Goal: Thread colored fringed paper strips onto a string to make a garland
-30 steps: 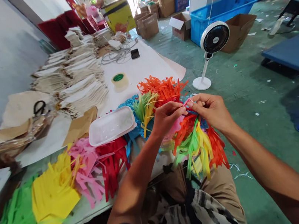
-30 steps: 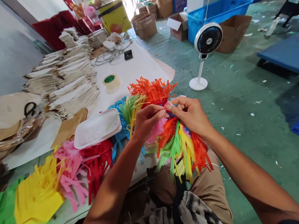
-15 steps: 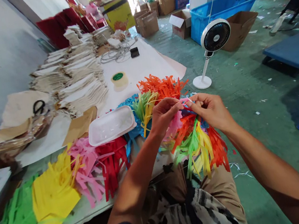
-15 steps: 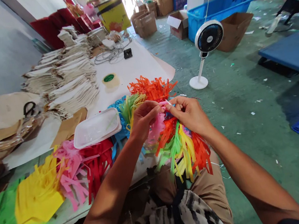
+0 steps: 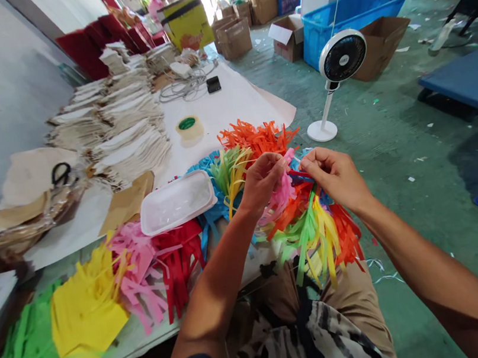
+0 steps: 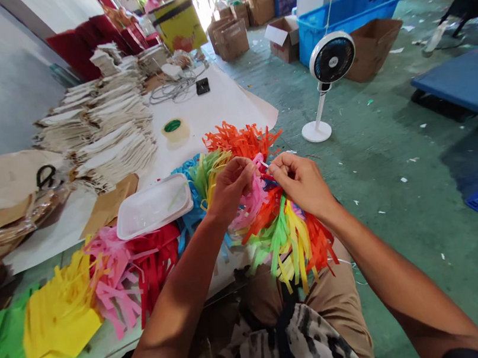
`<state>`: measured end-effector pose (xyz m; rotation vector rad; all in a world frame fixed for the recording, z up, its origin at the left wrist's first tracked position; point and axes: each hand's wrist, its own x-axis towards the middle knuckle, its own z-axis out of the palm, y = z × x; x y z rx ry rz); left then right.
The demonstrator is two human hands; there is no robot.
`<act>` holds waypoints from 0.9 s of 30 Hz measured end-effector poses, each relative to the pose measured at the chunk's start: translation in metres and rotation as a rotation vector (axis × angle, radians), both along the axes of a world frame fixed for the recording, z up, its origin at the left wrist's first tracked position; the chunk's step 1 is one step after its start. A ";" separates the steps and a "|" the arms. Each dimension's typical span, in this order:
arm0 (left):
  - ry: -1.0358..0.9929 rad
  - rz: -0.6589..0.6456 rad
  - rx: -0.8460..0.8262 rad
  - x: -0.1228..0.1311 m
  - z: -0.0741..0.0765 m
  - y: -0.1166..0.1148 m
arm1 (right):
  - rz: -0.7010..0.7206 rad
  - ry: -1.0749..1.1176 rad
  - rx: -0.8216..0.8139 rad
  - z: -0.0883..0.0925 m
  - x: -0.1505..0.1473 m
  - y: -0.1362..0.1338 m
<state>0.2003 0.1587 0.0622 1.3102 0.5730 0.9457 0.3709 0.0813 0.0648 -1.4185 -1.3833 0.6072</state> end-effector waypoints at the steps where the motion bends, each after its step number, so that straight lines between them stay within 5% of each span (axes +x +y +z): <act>1: 0.003 0.001 0.011 0.000 0.000 0.000 | -0.007 -0.015 -0.008 0.001 0.000 0.000; 15: 0.120 0.069 0.228 0.004 -0.003 -0.007 | -0.024 -0.055 -0.023 0.005 -0.002 -0.002; 27: 0.121 0.111 0.250 0.012 -0.001 -0.005 | 0.012 -0.049 -0.023 0.004 -0.002 -0.005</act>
